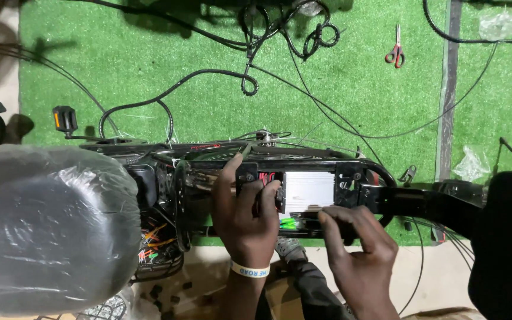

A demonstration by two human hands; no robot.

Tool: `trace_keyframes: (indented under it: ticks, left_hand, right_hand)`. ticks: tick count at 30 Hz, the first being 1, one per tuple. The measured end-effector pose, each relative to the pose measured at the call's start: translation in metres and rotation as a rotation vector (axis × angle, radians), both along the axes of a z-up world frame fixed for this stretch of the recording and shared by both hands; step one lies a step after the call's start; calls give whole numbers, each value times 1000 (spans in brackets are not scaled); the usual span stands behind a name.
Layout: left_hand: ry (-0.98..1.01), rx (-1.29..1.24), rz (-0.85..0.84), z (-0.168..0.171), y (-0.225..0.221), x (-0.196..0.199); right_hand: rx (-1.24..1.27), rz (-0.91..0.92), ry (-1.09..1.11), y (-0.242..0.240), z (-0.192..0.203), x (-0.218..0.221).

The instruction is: Connecting electrical wires to a controller and installing the seat on an electric bicycle

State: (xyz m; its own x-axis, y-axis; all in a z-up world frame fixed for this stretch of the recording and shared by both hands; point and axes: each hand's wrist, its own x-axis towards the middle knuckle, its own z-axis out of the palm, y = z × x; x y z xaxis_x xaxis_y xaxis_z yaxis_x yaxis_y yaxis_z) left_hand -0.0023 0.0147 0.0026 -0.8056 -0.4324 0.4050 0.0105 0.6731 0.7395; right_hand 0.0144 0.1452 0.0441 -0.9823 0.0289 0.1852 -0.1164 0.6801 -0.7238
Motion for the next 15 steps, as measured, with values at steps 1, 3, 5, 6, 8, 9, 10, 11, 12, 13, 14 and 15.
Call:
trace_keyframes:
  ticks: [1, 3, 5, 6, 8, 9, 10, 11, 12, 13, 14, 15]
  left_hand:
    - [-1, 4, -2, -1, 2, 0]
    - [-35, 93, 55, -1, 6, 0]
    - [-86, 30, 73, -1, 8, -2]
    - [-137, -33, 93, 0, 8, -2]
    - [-175, -74, 100, -4, 8, -7]
    - [-226, -108, 105, -5, 10, -8]
    - [-221, -108, 103, -7, 9, -7]
    - [-207, -213, 33, -10, 8, -4]
    - [-192, -318, -37, -12, 8, -1]
    - [-188, -316, -35, -12, 6, 0]
    - [-347, -352, -79, -12, 4, 1]
    - [-501, -387, -121, -12, 1, 0]
  right_hand:
    - [4, -2, -1, 7, -1, 0]
    - [82, -50, -27, 19, -2, 1]
    - [133, -74, -75, 32, -14, 5]
    - [183, -96, -124, 39, -19, 8]
    - [221, -85, -103, 33, -22, 6]
    - [269, -76, -95, 32, -23, 6]
    - [268, -78, -89, 31, -26, 3]
    - [288, -85, -75, 30, -28, 2]
    - [309, -91, -60, 30, -31, 0]
    - [310, -91, -56, 31, -34, 4]
    - [384, -31, -76, 32, -38, 7]
    - [457, 29, -90, 32, -42, 8]
